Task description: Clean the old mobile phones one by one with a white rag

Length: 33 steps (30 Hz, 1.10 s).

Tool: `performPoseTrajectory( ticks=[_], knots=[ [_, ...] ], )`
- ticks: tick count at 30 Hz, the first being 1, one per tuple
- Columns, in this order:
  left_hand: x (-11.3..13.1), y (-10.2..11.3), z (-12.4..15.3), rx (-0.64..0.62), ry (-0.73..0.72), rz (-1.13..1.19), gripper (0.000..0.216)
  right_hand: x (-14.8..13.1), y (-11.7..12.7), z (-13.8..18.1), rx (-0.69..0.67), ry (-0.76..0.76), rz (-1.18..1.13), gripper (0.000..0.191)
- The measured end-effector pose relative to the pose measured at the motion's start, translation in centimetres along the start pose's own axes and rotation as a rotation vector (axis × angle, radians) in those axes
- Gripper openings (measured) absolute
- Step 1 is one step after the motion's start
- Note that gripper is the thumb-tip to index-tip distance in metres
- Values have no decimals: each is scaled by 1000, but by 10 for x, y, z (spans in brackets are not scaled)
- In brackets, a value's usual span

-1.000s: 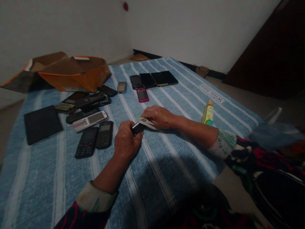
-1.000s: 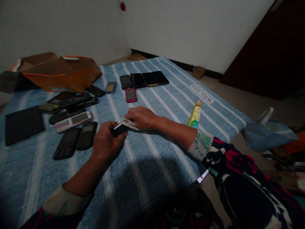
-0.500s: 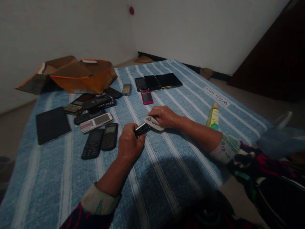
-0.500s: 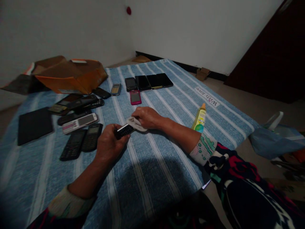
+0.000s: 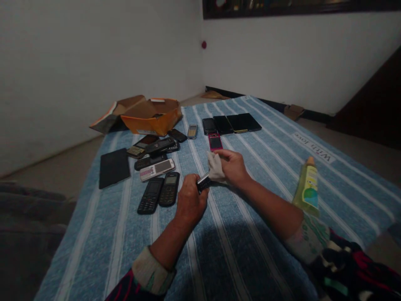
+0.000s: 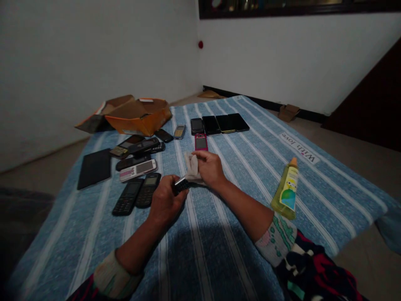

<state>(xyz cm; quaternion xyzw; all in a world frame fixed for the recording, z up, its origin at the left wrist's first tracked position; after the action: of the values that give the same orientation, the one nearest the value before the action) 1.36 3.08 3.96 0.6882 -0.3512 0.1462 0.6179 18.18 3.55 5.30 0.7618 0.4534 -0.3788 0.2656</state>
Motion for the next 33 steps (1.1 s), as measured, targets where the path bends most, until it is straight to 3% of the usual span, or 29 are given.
performPoseTrajectory(
  ticks=[5,7,10,19,27,33],
  knots=[
    [1,-1,3,27,-70,22,14,-18,-24,12,-378,438,684,15],
    [1,-1,3,34,-82,21,16,-20,-27,16,-467,516,877,13],
    [0,0,4,53,-91,14,17,-25,-29,21,-537,555,992,16],
    [1,0,3,93,-109,15,18,-30,-29,34,-739,604,749,19],
    [5,-2,-4,-17,-5,-75,23,-11,-4,6,-827,546,477,19],
    [9,-3,-1,-126,-8,-88,19,-22,-2,6,-859,594,371,19]
  ],
)
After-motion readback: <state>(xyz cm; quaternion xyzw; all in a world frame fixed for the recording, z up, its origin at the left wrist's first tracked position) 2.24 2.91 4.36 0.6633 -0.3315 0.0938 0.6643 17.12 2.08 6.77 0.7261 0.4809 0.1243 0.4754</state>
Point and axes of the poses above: each hand's wrist, its own z-axis away from the middle knuckle, its own y-axis out of the back of the hand, x = y × z, the point moved 6 cm from there along -z, towards the middle knuckle, and after that the axes turned 15 degrees about y, right-handed, at the moved point
